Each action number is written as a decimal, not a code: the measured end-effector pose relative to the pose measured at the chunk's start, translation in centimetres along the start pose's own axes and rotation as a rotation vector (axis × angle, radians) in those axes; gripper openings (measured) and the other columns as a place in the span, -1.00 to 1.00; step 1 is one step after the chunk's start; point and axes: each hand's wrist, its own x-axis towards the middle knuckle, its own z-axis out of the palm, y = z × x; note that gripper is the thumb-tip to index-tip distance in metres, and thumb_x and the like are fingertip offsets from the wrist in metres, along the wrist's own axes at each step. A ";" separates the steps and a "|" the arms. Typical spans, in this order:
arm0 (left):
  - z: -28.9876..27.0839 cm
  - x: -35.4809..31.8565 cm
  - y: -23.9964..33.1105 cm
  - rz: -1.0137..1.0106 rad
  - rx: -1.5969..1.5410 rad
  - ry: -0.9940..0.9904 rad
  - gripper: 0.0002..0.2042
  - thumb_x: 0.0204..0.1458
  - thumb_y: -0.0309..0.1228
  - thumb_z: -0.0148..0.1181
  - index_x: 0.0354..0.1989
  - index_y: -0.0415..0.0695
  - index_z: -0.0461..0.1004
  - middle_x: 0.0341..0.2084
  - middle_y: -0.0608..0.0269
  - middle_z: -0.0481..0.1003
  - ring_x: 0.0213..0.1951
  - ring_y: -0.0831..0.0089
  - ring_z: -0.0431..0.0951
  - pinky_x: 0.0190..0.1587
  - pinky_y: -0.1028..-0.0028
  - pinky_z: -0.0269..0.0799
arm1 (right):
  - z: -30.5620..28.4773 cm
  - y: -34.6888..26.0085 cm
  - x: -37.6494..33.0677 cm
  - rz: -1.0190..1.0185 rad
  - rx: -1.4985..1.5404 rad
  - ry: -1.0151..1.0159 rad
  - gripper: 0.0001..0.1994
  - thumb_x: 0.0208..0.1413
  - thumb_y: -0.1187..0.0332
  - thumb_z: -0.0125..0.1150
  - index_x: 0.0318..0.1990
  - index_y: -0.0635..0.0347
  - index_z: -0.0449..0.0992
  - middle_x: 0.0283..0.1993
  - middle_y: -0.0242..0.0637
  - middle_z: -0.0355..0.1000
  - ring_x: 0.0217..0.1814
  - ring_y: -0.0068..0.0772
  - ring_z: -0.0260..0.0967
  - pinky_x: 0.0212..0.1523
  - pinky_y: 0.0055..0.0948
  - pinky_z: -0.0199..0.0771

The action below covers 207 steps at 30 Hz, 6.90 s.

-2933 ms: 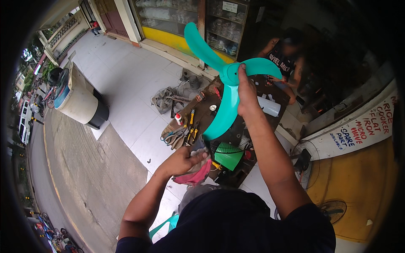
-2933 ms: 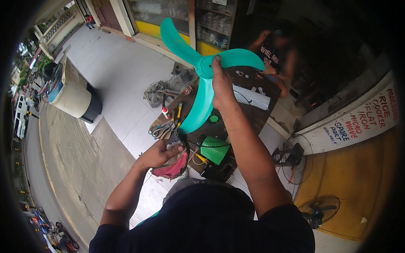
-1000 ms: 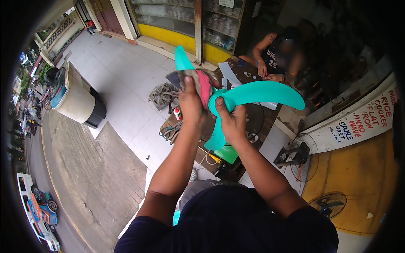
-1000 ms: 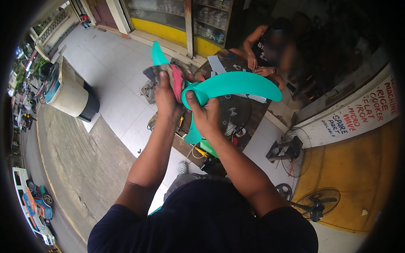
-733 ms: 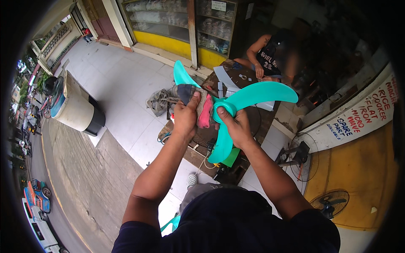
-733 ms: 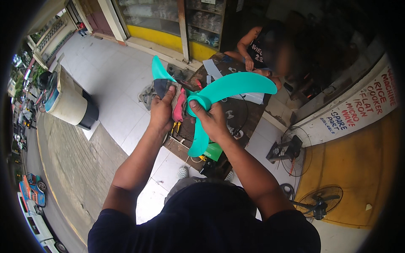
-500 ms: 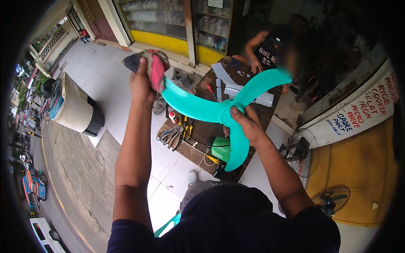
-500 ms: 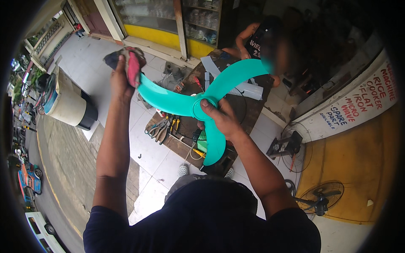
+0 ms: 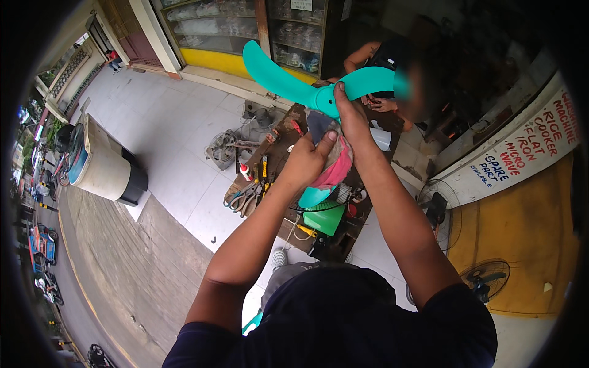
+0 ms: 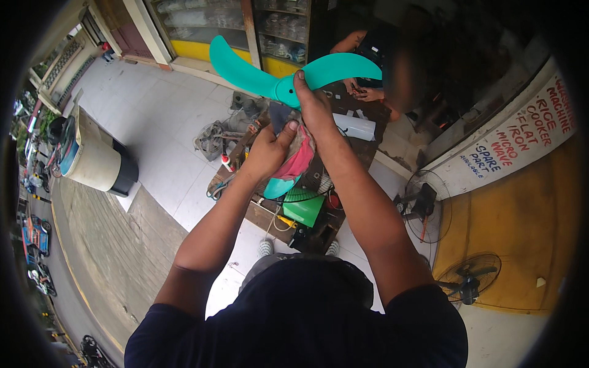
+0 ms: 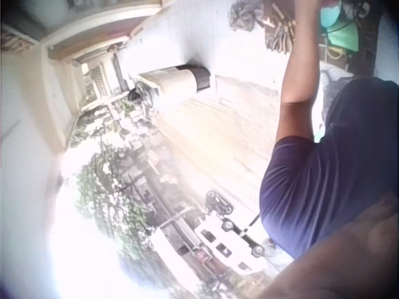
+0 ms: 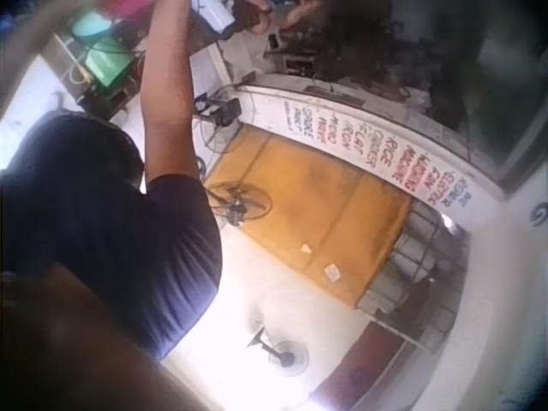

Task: The person assembles a table fan by attaching the motor housing, fan blades, and front grille to the base. They wipe the fan blades and grille with a cloth during assembly and place the completed fan on the workbench.

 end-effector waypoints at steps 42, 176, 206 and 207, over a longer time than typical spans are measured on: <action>-3.6 0.3 -0.4 0.093 -0.830 0.464 -0.81 0.30 -0.42 0.31 0.00 -0.19 0.52 -0.18 0.23 0.64 -0.23 0.47 0.62 -0.14 0.43 0.56 | 0.9 3.0 -15.6 0.133 0.238 -0.041 -0.37 0.35 0.11 0.25 0.43 0.22 0.22 0.16 -0.18 0.48 0.16 -0.25 0.50 0.18 -0.18 0.52; 5.3 -10.1 -19.0 -0.813 -0.774 -0.218 -0.22 0.07 -0.35 0.52 0.43 -0.23 0.24 0.14 -0.02 0.56 0.06 0.23 0.66 0.09 0.25 0.63 | -9.4 -3.9 -9.7 0.075 -0.090 0.490 0.03 -0.17 0.67 -0.03 0.62 0.00 -0.08 0.50 -0.02 0.11 0.35 -0.04 0.34 0.10 -0.08 0.60; -47.0 -38.2 -18.7 -0.102 0.319 1.265 -0.55 0.13 -0.43 0.30 0.20 -0.30 0.50 -0.05 -0.04 0.64 0.00 0.05 0.67 0.07 0.31 0.55 | 28.9 15.5 -10.4 0.570 0.324 -0.683 0.06 -0.31 0.57 -0.02 0.60 -0.09 0.13 0.49 -0.14 0.19 0.38 0.02 0.34 0.11 -0.15 0.58; -49.4 -36.8 -17.3 -0.067 0.409 1.336 -0.52 0.09 -0.36 0.36 0.19 -0.30 0.51 -0.06 -0.12 0.66 -0.01 0.04 0.69 0.06 0.28 0.56 | 29.8 15.6 -11.5 0.592 0.310 -0.691 0.06 -0.31 0.57 -0.02 0.60 -0.08 0.12 0.50 -0.14 0.18 0.39 0.03 0.33 0.11 -0.14 0.58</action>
